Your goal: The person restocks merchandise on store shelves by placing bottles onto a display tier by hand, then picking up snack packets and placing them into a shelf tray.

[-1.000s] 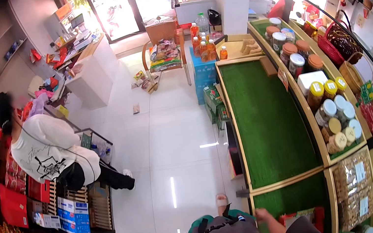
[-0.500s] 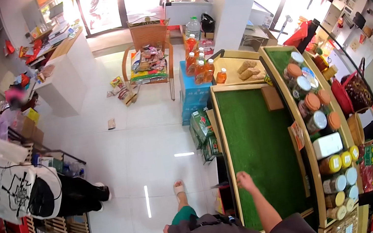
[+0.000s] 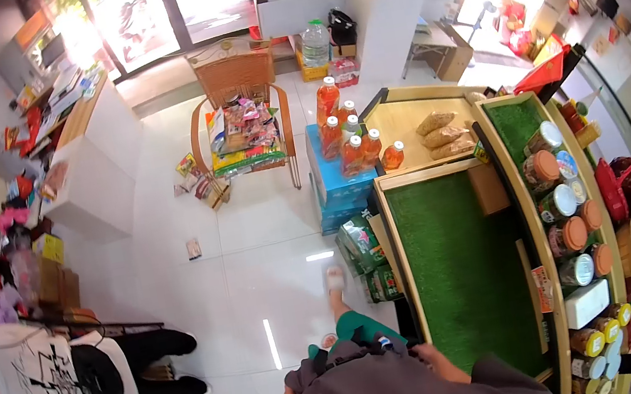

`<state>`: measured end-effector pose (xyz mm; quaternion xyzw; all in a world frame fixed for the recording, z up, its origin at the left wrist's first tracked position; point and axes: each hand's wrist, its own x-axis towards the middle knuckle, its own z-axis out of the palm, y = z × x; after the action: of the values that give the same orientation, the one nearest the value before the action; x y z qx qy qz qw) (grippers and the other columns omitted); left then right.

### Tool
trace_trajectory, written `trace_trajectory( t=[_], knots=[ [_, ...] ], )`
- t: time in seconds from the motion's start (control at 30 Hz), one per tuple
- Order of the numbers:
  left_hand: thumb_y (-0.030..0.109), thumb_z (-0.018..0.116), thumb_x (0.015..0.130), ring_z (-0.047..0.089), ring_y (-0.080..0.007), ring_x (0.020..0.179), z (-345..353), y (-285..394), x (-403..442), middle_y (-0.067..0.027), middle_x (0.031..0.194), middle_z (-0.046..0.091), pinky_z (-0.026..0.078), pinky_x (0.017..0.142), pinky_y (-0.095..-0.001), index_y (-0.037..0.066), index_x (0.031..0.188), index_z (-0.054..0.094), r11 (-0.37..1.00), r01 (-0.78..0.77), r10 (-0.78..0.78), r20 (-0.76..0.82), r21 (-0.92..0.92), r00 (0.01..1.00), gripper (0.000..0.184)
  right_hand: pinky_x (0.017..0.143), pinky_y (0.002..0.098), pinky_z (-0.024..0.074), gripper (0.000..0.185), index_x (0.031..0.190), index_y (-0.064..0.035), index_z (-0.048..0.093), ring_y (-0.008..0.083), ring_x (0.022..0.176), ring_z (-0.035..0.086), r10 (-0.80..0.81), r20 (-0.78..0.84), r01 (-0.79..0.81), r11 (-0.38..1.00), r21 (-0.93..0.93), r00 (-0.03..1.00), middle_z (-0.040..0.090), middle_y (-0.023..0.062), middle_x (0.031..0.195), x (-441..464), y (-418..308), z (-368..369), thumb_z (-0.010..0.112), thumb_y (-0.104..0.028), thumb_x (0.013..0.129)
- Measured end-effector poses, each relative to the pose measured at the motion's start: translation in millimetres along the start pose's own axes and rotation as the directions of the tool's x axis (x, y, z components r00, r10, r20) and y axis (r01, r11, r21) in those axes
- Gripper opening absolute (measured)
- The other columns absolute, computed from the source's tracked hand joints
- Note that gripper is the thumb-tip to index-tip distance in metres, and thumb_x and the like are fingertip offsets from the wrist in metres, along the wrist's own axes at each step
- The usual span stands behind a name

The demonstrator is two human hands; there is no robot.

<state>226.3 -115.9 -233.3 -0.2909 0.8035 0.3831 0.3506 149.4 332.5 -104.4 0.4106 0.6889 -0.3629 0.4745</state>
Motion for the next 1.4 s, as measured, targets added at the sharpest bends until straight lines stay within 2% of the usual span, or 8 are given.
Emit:
trace_trajectory(
  t=[0.27, 0.33, 0.4, 0.47, 0.6, 0.9, 1.3, 1.4],
  knots=[
    [0.033, 0.054, 0.075, 0.060, -0.0242, 0.083, -128, 105, 100, -0.0135, 0.084, 0.064, 0.047, 0.070, -0.0351, 0.002, 0.084, 0.061, 0.985, -0.143, 0.149, 0.054, -0.092, 0.987, 0.034, 0.043, 0.0427, 0.0461, 0.031, 0.072, 0.0007, 0.058, 0.0271, 0.051, 0.057, -0.538, -0.263, 0.578, 0.809, 0.106, 0.801, 0.056, 0.0137, 0.067, 150, -257, -26, 0.051, -0.030, 0.077],
    [0.030, 0.051, 0.076, 0.057, -0.0188, 0.074, -178, 151, 110, -0.0093, 0.073, 0.062, 0.046, 0.064, -0.0340, 0.000, 0.078, 0.062, 0.881, -0.318, 0.295, -0.119, -0.350, 0.948, 0.032, 0.042, 0.0382, 0.0418, 0.028, 0.064, -0.0067, 0.052, 0.0207, 0.046, 0.050, -0.392, -0.192, 0.431, 0.728, 0.534, 0.900, 0.051, 0.0085, 0.060, 110, -357, -42, 0.051, -0.031, 0.078],
    [0.027, 0.048, 0.080, 0.055, -0.0185, 0.066, -201, 180, 178, -0.0094, 0.070, 0.059, 0.045, 0.060, -0.0345, 0.001, 0.075, 0.062, 0.960, -0.279, 0.271, -0.236, 0.000, 0.933, 0.030, 0.051, 0.0384, 0.0485, 0.030, 0.081, -0.0029, 0.051, 0.0225, 0.055, 0.053, -0.498, -0.054, 0.335, 0.495, 0.802, 0.865, 0.052, 0.0116, 0.070, 104, -430, -55, 0.051, -0.033, 0.080],
    [0.025, 0.045, 0.084, 0.057, -0.0149, 0.069, -231, 270, 184, -0.0097, 0.079, 0.061, 0.044, 0.056, -0.0269, 0.001, 0.093, 0.059, 0.878, -0.202, 0.094, -0.258, -0.434, 0.962, 0.029, 0.078, 0.0434, 0.0486, 0.061, 0.126, 0.0017, 0.032, 0.0376, 0.091, 0.053, -0.499, -0.026, 0.205, 0.306, 0.930, 0.866, 0.039, 0.0252, 0.120, 56, -494, -68, 0.051, -0.037, 0.083],
    [0.021, 0.048, 0.086, 0.061, -0.0213, 0.084, -252, 418, 252, -0.0135, 0.090, 0.063, 0.047, 0.072, -0.0289, 0.000, 0.099, 0.056, 0.887, -0.411, 0.380, -0.173, -0.211, 0.909, 0.026, 0.091, 0.0523, 0.0409, 0.071, 0.134, -0.0012, 0.018, 0.0396, 0.117, 0.034, -0.454, 0.103, -0.150, -0.068, 0.986, 0.885, 0.022, 0.0282, 0.132, 38, -575, -78, 0.049, -0.041, 0.085],
    [0.031, 0.044, 0.088, 0.054, -0.0184, 0.086, -211, 660, 314, -0.0052, 0.106, 0.054, 0.046, 0.067, -0.0314, 0.009, 0.111, 0.051, 0.963, -0.206, 0.267, 0.512, -0.175, 0.817, 0.033, 0.093, 0.0544, 0.0376, 0.055, 0.126, -0.0052, 0.037, 0.0357, 0.115, 0.042, -0.304, 0.201, -0.334, -0.492, 0.804, 0.931, 0.040, 0.0176, 0.128, 79, -645, -99, 0.042, -0.041, 0.085],
    [0.045, 0.044, 0.086, 0.042, -0.0308, 0.111, -220, 684, 321, -0.0083, 0.124, 0.039, 0.041, 0.087, -0.0493, 0.014, 0.127, 0.032, 0.953, 0.294, -0.103, 0.830, -0.075, 0.548, 0.052, 0.078, 0.0496, 0.0494, 0.060, 0.119, -0.0075, 0.044, 0.0310, 0.098, 0.057, -0.421, -0.115, -0.121, -0.494, 0.861, 0.900, 0.054, 0.0136, 0.112, 88, -620, -28, 0.024, -0.056, 0.089],
    [0.045, 0.045, 0.086, 0.050, -0.0264, 0.106, -204, 680, 299, -0.0098, 0.118, 0.049, 0.043, 0.089, -0.0465, 0.011, 0.120, 0.042, 0.927, 0.375, -0.193, 0.899, 0.035, 0.393, 0.048, 0.075, 0.0357, 0.0516, 0.041, 0.114, -0.0058, 0.048, 0.0244, 0.086, 0.061, -0.331, -0.260, 0.091, -0.449, 0.889, 0.907, 0.059, 0.0109, 0.097, 42, -602, 3, 0.032, -0.037, 0.092]
  ],
)
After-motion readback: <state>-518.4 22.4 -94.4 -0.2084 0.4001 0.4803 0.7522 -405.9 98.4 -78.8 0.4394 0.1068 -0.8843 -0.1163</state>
